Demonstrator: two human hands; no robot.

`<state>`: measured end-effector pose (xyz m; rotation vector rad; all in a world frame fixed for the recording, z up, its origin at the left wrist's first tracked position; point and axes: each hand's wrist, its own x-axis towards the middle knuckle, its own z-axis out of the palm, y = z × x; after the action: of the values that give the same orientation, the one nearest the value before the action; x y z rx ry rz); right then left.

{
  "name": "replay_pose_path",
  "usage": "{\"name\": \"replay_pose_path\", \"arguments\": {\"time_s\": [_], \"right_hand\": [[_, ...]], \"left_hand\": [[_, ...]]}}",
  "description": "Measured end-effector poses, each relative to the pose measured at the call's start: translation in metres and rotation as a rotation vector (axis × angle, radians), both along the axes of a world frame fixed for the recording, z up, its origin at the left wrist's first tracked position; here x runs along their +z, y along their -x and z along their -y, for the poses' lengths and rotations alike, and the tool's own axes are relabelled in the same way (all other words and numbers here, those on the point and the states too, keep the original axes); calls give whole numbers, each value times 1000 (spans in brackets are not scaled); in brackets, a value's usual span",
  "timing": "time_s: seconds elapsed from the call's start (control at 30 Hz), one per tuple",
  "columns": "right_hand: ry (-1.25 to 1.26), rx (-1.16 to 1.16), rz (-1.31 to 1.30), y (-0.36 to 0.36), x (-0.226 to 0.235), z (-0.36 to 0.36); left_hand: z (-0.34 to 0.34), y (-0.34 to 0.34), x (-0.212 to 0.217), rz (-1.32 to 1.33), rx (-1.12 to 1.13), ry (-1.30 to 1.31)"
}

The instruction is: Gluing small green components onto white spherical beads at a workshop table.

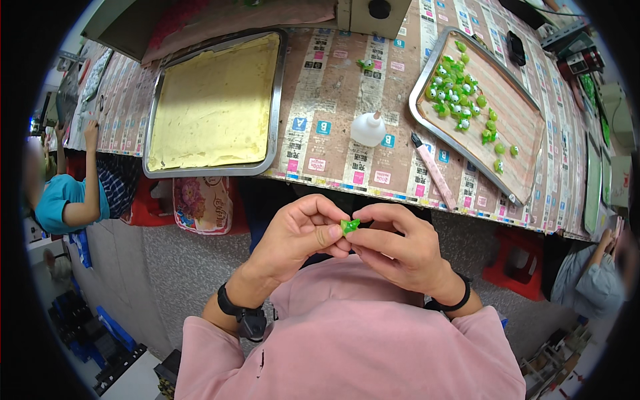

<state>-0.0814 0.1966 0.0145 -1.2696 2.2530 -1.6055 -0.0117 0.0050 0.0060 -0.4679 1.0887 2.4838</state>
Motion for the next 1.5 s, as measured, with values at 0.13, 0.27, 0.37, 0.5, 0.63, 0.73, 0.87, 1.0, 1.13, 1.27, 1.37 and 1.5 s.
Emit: {"name": "replay_pose_path", "arguments": {"time_s": [0.13,0.27,0.37,0.5,0.63,0.73,0.87,1.0,1.13,1.27,1.37,1.5], "right_hand": [[37,-79,-84,-1,-6,-2],[48,-55,-41,-2,-6,-2],[48,-40,-48,0,-5,-2],[38,-23,-58,0,-7,-2],[20,-16,-28,-3,-8,-3],[30,-18,41,-4,-9,-4],[34,-9,106,-3,-9,-3],[29,-5,157,-3,-9,-2],[1,-42,283,-5,-4,-3],[-27,-26,125,-2,-5,-3],[-36,-6,54,-2,-5,-3],[-54,37,-71,1,-6,-4]], "left_hand": [[0,-2,0,-51,27,-19],[-2,-2,3,-67,27,8],[-4,-1,4,-65,47,46],[-6,-2,4,-103,56,83],[-6,-3,3,-93,49,57],[-5,-3,4,-64,29,19],[-4,-4,1,-41,27,-19],[-4,-4,1,6,15,-71],[-5,-2,10,51,16,-14],[-10,-4,9,-93,36,238],[-11,-4,8,-157,34,338],[-13,-2,8,-152,20,413]]}}
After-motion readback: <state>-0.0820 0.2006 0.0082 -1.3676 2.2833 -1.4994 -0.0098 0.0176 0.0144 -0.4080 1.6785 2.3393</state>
